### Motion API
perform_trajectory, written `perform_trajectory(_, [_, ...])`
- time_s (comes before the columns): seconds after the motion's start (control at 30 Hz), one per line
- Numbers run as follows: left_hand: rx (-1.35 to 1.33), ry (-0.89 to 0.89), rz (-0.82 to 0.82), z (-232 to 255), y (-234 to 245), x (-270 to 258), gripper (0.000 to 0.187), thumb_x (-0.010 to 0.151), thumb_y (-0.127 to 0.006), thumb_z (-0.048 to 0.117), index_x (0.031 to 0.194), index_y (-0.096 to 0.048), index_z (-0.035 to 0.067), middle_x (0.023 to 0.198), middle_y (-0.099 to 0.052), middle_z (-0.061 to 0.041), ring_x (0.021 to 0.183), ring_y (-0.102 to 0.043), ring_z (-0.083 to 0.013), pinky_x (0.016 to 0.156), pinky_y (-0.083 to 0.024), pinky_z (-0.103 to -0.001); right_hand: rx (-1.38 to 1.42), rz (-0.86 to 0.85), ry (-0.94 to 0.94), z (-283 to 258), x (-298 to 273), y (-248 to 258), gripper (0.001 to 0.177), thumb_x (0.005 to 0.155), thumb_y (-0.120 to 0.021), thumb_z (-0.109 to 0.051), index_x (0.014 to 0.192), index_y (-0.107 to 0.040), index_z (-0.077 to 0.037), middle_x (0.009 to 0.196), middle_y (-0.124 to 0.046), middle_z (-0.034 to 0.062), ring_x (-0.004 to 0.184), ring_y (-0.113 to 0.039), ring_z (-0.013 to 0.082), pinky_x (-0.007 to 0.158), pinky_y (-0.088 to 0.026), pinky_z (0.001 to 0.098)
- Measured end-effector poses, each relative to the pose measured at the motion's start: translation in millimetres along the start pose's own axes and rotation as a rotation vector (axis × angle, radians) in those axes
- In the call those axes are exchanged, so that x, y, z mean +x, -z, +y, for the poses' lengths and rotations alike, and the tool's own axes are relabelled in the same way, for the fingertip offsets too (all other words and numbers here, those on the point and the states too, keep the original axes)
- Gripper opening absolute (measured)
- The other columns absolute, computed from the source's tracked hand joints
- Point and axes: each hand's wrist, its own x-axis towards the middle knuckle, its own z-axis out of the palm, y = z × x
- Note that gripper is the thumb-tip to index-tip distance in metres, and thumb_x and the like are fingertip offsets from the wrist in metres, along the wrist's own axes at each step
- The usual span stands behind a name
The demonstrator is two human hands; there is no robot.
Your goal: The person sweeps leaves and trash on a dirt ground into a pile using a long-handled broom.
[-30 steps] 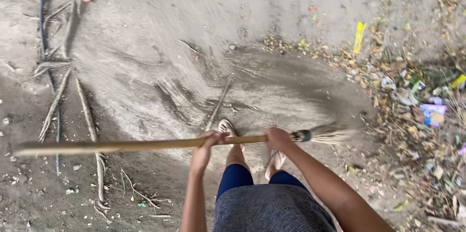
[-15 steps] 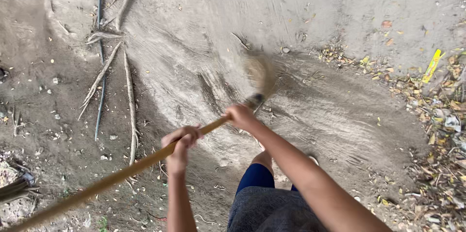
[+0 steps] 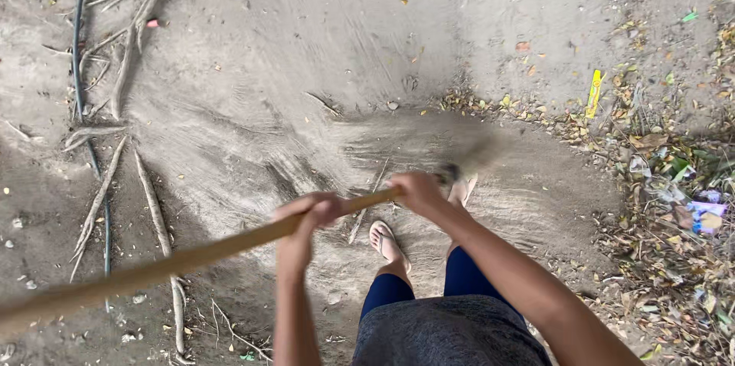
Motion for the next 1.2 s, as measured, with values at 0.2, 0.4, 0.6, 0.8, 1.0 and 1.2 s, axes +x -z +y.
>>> perform_trajectory(0.2, [0.270, -0.376, -0.047, 94, -21, 19, 0.029, 0.098, -0.052, 0.011, 0.069, -0.054, 0.009, 0.066, -0.060, -0.008, 0.067, -0.068, -0.0175, 0.086, -0.065, -0.040, 0.152, -0.161, 0.186, -70, 99, 17, 0.026, 0.098, -0.059, -0.009, 0.072, -0.055, -0.013, 0.066, -0.056, 0.0008, 0.066, -0.060, 0.0186, 0.064, -0.053, 0.0388])
perform_trajectory(0.4, [-0.214, -0.015, 0.002, -46, -107, 75, 0.037, 0.101, -0.048, 0.004, 0.064, -0.050, 0.006, 0.061, -0.056, -0.007, 0.060, -0.058, -0.0192, 0.089, -0.062, -0.051, 0.035, -0.032, -0.038, 95, 66, 54, 0.009, 0.086, -0.077, -0.019, 0.083, -0.075, -0.011, 0.085, -0.071, 0.0134, 0.087, -0.068, 0.0361, 0.078, -0.052, 0.0506])
perform_trajectory(0.6, [-0.490, 0.514, -0.101, -149, -254, 125, 0.023, 0.091, -0.051, 0.002, 0.070, -0.060, 0.007, 0.080, -0.067, -0.011, 0.085, -0.068, -0.0265, 0.111, -0.049, -0.055, -0.130, -0.054, -0.379, 301, -29, 100, 0.013, 0.074, -0.076, -0.015, 0.086, -0.076, -0.017, 0.086, -0.073, 0.0113, 0.090, -0.069, 0.0351, 0.080, -0.053, 0.0511])
perform_trajectory(0.8, [-0.547, 0.784, -0.629, -194, -465, 169, 0.016, 0.098, -0.063, 0.014, 0.087, -0.069, 0.005, 0.101, -0.076, -0.012, 0.110, -0.073, -0.0276, 0.105, -0.058, -0.041, -0.314, -0.261, -0.997, 426, -167, 254, 0.025, 0.103, -0.054, -0.036, 0.118, -0.070, -0.023, 0.085, -0.070, 0.0025, 0.063, -0.068, 0.0160, 0.055, -0.059, 0.0325])
perform_trajectory(1.0, [-0.480, 0.318, -0.658, -148, -492, 217, 0.023, 0.100, -0.066, 0.019, 0.085, -0.071, 0.002, 0.089, -0.077, -0.016, 0.098, -0.079, -0.0277, 0.095, -0.066, -0.042, -0.192, -0.223, -0.934, 368, -139, 309, 0.029, 0.094, -0.067, -0.031, 0.122, -0.070, -0.027, 0.084, -0.071, 0.0013, 0.061, -0.060, 0.0129, 0.051, -0.052, 0.0280])
perform_trajectory(1.2, [0.019, -0.197, -0.341, 87, -298, 183, 0.031, 0.100, -0.066, 0.023, 0.075, -0.067, 0.004, 0.067, -0.068, -0.010, 0.061, -0.069, -0.0195, 0.094, -0.065, -0.052, 0.172, -0.001, 0.031, 190, 20, 223, 0.011, 0.087, -0.075, -0.021, 0.079, -0.070, -0.018, 0.066, -0.063, -0.0037, 0.053, -0.059, 0.0118, 0.045, -0.049, 0.0301])
